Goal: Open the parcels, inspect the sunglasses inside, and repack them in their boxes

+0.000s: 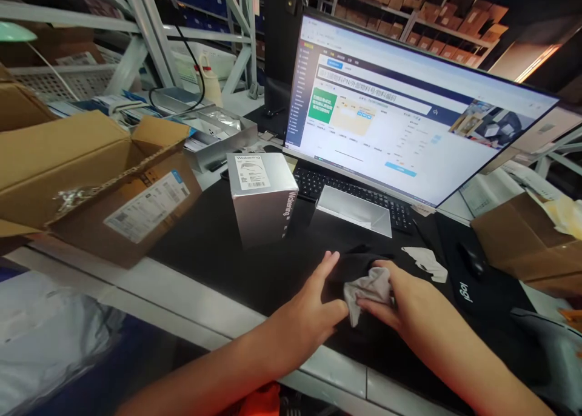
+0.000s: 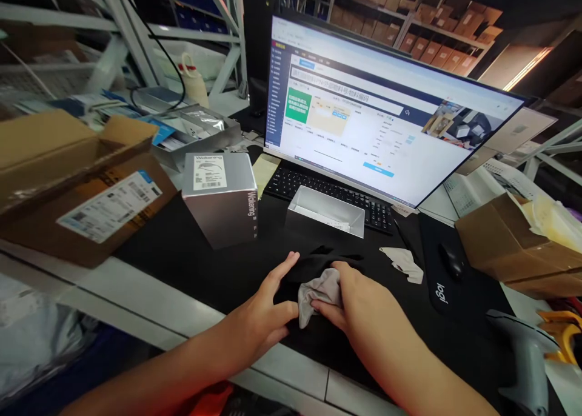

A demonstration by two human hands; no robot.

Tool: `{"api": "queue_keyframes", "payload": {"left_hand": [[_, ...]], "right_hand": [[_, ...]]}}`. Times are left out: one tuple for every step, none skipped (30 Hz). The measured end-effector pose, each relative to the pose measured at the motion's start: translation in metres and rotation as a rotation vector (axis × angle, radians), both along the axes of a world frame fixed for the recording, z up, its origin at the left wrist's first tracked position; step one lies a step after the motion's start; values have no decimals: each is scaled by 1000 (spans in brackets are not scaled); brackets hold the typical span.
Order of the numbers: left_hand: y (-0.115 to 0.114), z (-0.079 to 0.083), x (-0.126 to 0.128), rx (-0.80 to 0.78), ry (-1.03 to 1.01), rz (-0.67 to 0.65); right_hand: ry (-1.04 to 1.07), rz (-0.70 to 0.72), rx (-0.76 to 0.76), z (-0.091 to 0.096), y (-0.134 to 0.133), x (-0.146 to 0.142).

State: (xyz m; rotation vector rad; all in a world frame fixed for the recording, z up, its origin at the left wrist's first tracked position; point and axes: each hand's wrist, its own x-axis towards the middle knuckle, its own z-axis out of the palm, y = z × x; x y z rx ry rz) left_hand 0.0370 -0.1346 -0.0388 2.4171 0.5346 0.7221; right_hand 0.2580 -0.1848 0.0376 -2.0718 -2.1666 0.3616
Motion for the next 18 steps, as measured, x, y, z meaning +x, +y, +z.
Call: {"api": "queue_keyframes", "payload": {"left_hand": [[1, 0, -1, -7, -1, 9], [3, 0, -3, -19, -5, 18], [4, -1, -4, -32, -5, 23], [5, -2, -5, -42, -3, 26], [5, -4, -6, -47, -4, 25], [6, -5, -7, -47, -9, 23], [6, -7, -7, -44, -13, 23], [6, -8, -8, -45, -16, 32], [6, -9, -9, -55, -13, 47], [6, -10, -11, -77, -9, 66], [5, -11, -13, -110, 0, 90], [5, -12, -15, -149, 12, 112], [5, -13, -17, -184, 20, 132], [5, -14, -19, -209, 24, 149], [5, -15, -22, -228, 29, 161], [6, -17, -23, -241, 34, 171], [6, -18, -25, -255, 42, 178], [7, -19, -26, -268, 51, 180]], "right_hand": [[-83, 23, 76, -5, 3, -6], [-167, 51, 131, -9, 6, -12], [-248, 79, 152, -11, 10, -18], [-319, 107, 135, -10, 14, -23], [-377, 137, 86, -8, 19, -29], [-421, 169, 22, -4, 23, -34], [-448, 202, -44, 1, 28, -39], [-460, 237, -96, 6, 33, -43], [-458, 270, -126, 10, 38, -46], [-441, 307, -132, 13, 43, -48], [-411, 350, -124, 14, 47, -48], [-367, 397, -111, 14, 51, -47], [-312, 444, -105, 13, 54, -44], [-251, 489, -107, 10, 57, -41], [-189, 525, -117, 7, 59, -38], [-132, 549, -131, 3, 61, -35], [-79, 559, -151, -1, 61, -33], [-33, 552, -169, -5, 60, -33]]}}
